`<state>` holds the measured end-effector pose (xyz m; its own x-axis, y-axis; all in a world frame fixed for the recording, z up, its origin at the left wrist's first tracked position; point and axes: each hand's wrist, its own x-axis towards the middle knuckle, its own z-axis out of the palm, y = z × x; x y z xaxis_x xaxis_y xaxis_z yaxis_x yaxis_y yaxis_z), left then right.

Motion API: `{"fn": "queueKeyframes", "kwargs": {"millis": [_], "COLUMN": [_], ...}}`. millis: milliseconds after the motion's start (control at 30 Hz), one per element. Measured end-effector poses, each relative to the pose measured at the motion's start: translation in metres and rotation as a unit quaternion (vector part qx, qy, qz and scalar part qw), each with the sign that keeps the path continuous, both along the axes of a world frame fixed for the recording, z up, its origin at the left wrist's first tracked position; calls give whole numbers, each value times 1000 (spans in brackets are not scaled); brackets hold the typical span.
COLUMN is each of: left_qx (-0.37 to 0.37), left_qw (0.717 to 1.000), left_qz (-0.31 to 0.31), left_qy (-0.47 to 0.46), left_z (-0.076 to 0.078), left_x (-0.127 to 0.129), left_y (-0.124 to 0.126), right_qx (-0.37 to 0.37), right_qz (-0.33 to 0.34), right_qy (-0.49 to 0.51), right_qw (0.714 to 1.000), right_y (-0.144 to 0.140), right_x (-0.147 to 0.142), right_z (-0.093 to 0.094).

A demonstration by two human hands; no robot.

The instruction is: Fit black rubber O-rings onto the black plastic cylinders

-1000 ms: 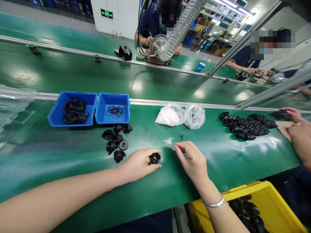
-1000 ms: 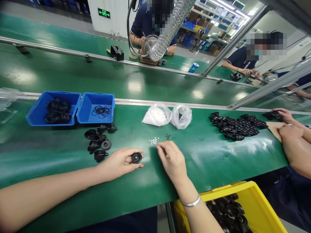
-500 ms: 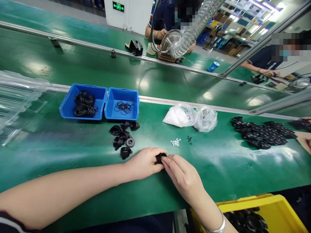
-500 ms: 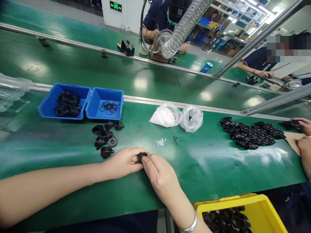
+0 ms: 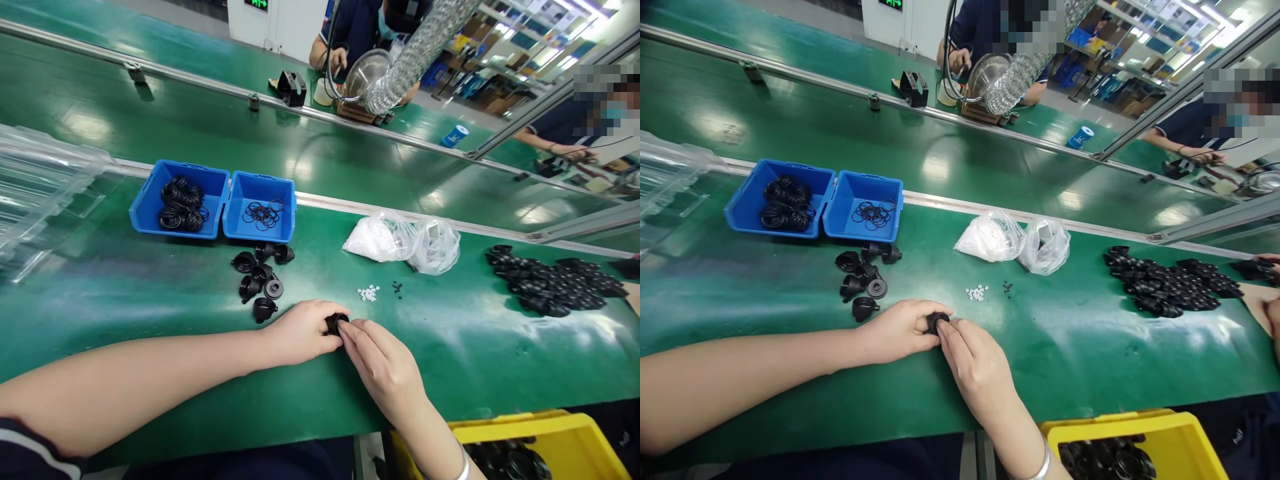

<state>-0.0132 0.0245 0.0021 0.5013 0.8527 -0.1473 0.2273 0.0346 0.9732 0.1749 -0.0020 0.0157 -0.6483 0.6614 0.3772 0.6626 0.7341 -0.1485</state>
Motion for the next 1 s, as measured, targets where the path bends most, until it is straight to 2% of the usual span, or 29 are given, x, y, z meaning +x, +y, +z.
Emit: {"fn": "queueKeyframes", "kwargs": {"millis": [267, 667, 867, 1000], "left_qx": [-70, -41, -52, -31], "left_qw": [997, 999, 998, 999], "left_qz": [7, 6, 0, 3], "left_qy": [-18, -7, -22, -15], "left_z": [6, 2, 1, -1], "left_x": [-3, -3, -4, -4], "left_y": [6, 6, 7, 8], "right_qx": [-42, -44, -82, -68], "right_qz": [1, -5, -15, -16], "right_qy": [-32, -48, -11, -25], "right_qw": [999, 998, 996, 997], "right_y": [-10, -9, -11, -10], "right_x": [5, 3, 2, 2], "right_z": [-9, -10, -12, -12]}}
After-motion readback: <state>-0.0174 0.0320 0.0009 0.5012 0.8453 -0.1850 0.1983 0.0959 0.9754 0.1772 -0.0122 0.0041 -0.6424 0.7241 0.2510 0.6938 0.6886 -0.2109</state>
